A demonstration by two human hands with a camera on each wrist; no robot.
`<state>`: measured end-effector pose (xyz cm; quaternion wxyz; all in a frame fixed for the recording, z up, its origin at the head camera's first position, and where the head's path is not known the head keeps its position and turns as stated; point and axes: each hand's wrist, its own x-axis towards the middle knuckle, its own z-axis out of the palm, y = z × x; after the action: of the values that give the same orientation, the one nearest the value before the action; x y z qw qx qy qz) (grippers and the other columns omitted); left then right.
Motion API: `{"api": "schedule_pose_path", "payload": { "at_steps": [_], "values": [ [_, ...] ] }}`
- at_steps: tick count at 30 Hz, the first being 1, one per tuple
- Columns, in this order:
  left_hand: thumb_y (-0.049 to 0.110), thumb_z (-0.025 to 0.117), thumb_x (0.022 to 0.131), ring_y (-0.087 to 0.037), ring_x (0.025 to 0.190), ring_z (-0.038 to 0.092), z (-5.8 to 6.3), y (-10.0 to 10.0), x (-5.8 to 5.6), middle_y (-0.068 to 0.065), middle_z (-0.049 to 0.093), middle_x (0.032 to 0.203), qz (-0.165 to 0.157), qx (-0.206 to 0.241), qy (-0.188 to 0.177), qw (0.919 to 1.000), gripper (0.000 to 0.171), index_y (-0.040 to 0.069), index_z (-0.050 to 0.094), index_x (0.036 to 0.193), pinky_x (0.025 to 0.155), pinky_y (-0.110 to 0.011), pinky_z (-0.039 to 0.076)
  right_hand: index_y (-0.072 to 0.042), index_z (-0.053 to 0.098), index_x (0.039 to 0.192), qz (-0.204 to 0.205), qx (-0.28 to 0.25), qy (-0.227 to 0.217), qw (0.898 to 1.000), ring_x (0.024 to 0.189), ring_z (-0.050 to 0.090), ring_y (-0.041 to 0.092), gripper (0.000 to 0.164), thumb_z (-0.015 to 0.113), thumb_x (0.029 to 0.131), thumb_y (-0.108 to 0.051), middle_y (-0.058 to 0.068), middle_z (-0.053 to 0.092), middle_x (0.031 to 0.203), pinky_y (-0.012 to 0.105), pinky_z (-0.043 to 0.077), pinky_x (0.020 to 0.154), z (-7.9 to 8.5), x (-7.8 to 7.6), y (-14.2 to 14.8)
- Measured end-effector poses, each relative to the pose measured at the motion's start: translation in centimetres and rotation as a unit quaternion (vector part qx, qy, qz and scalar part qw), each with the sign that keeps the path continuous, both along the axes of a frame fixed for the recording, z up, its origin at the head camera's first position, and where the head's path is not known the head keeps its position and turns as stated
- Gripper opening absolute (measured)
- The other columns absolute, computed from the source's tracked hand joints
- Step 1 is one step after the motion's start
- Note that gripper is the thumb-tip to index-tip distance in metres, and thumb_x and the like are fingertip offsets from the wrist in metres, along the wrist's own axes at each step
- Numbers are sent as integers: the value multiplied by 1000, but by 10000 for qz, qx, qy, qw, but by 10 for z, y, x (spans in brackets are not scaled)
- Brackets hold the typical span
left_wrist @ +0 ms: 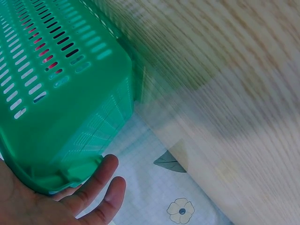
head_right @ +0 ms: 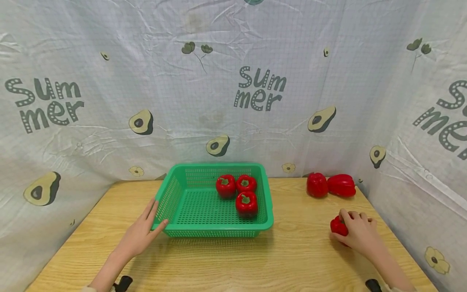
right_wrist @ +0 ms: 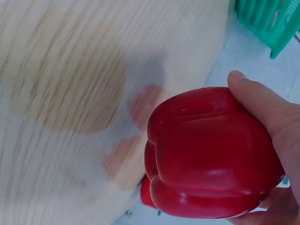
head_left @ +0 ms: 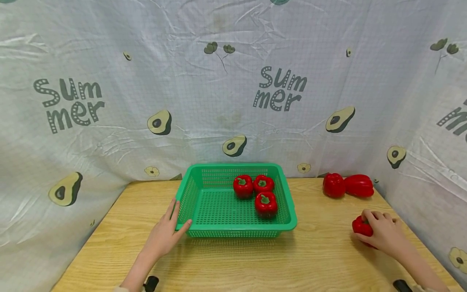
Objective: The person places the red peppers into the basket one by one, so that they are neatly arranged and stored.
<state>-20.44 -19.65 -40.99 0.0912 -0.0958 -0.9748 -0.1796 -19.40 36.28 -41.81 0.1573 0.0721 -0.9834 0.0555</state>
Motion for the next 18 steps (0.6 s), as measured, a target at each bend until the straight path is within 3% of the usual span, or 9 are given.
{"api": "schedule_pose_path", "payload": {
  "at_steps": [10,18],
  "values": [
    [48,39,91,-48,120,38,0,0,0,-23,12,148,-37,22,44,10000,76,-5,18,140,83,-55,43,-8,47,102,320,203,193,9991,83,51,38,64,77,60,-47,17,55,93,56,34,68,5,1,-26],
    [48,39,91,-48,120,37,1,0,0,-23,11,148,-45,48,29,10000,76,-5,17,140,83,-55,43,-13,51,99,785,111,260,9965,88,52,30,57,75,62,-49,10,55,95,52,34,72,3,-6,-49]
  ]
}}
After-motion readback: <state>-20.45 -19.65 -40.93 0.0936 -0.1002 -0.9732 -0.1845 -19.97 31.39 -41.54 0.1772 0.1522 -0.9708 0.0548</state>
